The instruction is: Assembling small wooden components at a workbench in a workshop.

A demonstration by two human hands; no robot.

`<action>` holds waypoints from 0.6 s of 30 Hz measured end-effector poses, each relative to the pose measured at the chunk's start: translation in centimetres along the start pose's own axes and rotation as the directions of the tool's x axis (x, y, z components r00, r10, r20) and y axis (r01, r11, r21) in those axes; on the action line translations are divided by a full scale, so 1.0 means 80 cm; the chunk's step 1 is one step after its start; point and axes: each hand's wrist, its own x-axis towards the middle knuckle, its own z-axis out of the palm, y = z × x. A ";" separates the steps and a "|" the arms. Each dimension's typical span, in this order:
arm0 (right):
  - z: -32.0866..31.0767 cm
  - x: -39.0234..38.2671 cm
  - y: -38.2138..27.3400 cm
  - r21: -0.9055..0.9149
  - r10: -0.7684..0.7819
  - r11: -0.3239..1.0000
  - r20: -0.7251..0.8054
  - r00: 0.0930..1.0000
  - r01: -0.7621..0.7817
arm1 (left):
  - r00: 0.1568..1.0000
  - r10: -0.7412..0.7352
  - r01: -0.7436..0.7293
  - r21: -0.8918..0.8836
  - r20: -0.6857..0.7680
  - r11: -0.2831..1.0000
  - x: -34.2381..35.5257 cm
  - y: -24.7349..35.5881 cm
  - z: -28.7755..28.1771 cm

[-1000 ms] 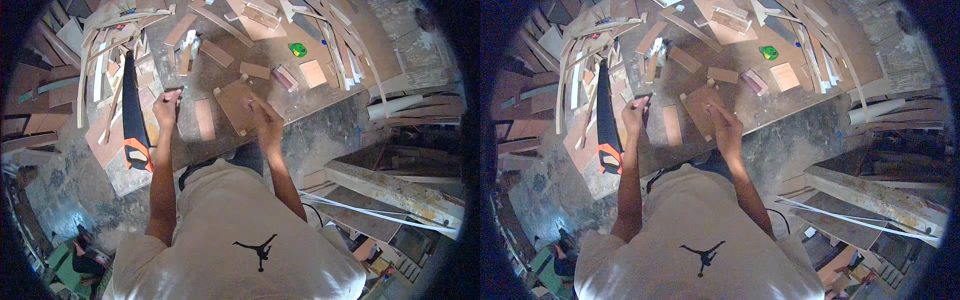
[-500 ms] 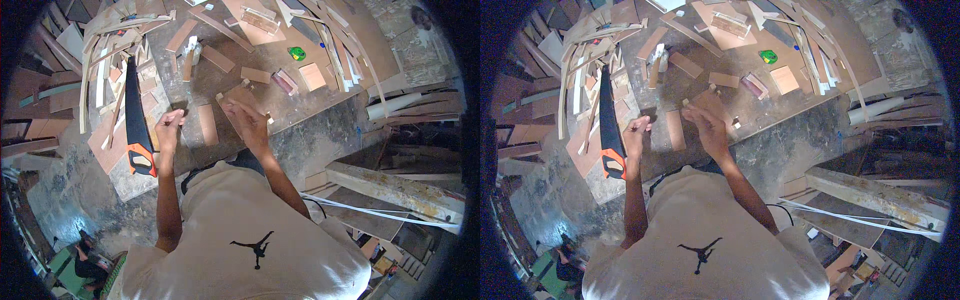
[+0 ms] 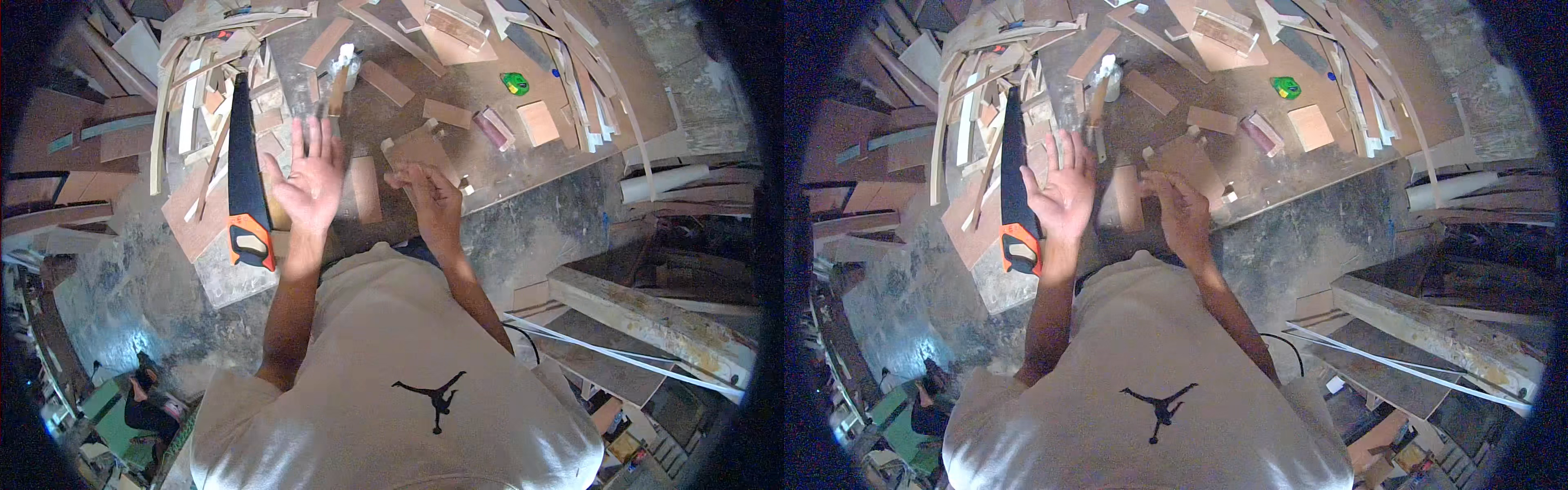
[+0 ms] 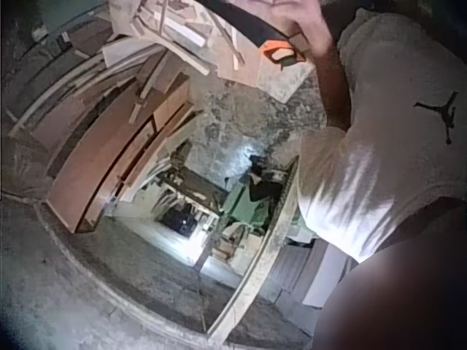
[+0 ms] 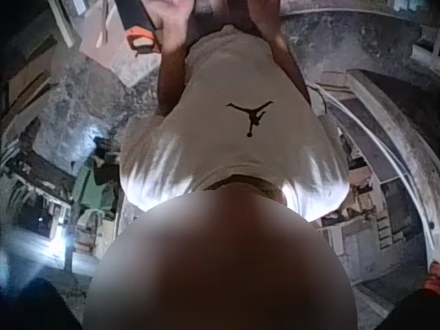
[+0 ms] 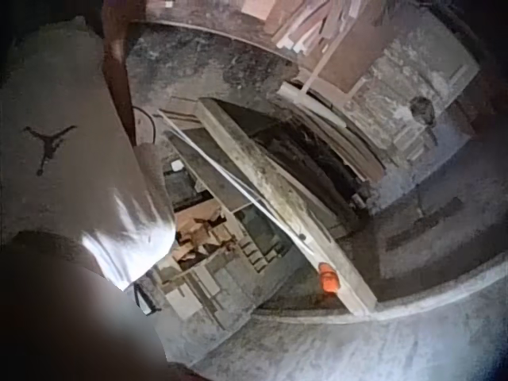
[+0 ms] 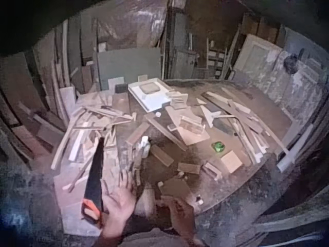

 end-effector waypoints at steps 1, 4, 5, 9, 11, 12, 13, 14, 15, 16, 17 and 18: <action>0.005 0.000 -0.013 0.069 -0.030 0.997 0.048 0.998 0.027 | 0.999 0.032 -0.030 0.044 -0.037 0.999 0.002 -0.008 0.016; 0.016 -0.004 -0.049 -0.012 -0.148 0.988 0.202 0.968 0.153 | 0.999 0.033 -0.034 0.036 0.010 0.999 0.003 -0.018 0.039; 0.018 -0.006 -0.054 -0.157 -0.211 0.950 0.314 0.926 0.270 | 0.995 0.097 -0.089 0.182 -0.038 0.979 0.003 -0.023 0.047; 0.043 -0.022 -0.034 -0.342 -0.441 0.715 0.458 0.772 0.610 | 0.984 0.174 -0.145 0.368 -0.047 0.919 0.001 -0.043 0.084; 0.049 -0.027 -0.036 -0.593 -0.327 0.560 0.484 0.811 0.579 | 0.982 0.188 -0.166 0.358 -0.028 0.919 -0.001 -0.042 0.084; 0.051 -0.027 -0.036 -0.594 -0.326 0.558 0.486 0.811 0.580 | 0.981 0.192 -0.169 0.363 -0.028 0.916 -0.004 -0.040 0.082; 0.053 -0.025 -0.036 -0.661 -0.378 0.446 0.473 0.796 0.604 | 0.980 0.195 -0.171 0.368 -0.029 0.914 -0.006 -0.040 0.081; 0.056 -0.023 -0.036 -0.719 -0.428 0.327 0.466 0.774 0.613 | 0.980 0.196 -0.171 0.366 -0.031 0.915 -0.006 -0.040 0.081; 0.062 -0.022 -0.036 -0.721 -0.423 0.328 0.465 0.777 0.610 | 0.975 0.220 -0.200 0.407 -0.003 0.891 -0.005 -0.041 0.086; 0.070 -0.020 -0.038 -0.753 -0.412 0.310 0.444 0.795 0.581 | 0.970 0.243 -0.229 0.446 0.025 0.865 -0.003 -0.042 0.090; 0.076 -0.021 -0.041 -0.782 -0.402 0.292 0.423 0.812 0.551 | 0.971 0.238 -0.225 0.384 0.014 0.896 0.001 -0.042 0.091; 0.083 -0.021 -0.044 -0.779 -0.401 0.293 0.426 0.811 0.555 | 0.970 0.243 -0.229 0.384 0.014 0.894 0.005 -0.040 0.090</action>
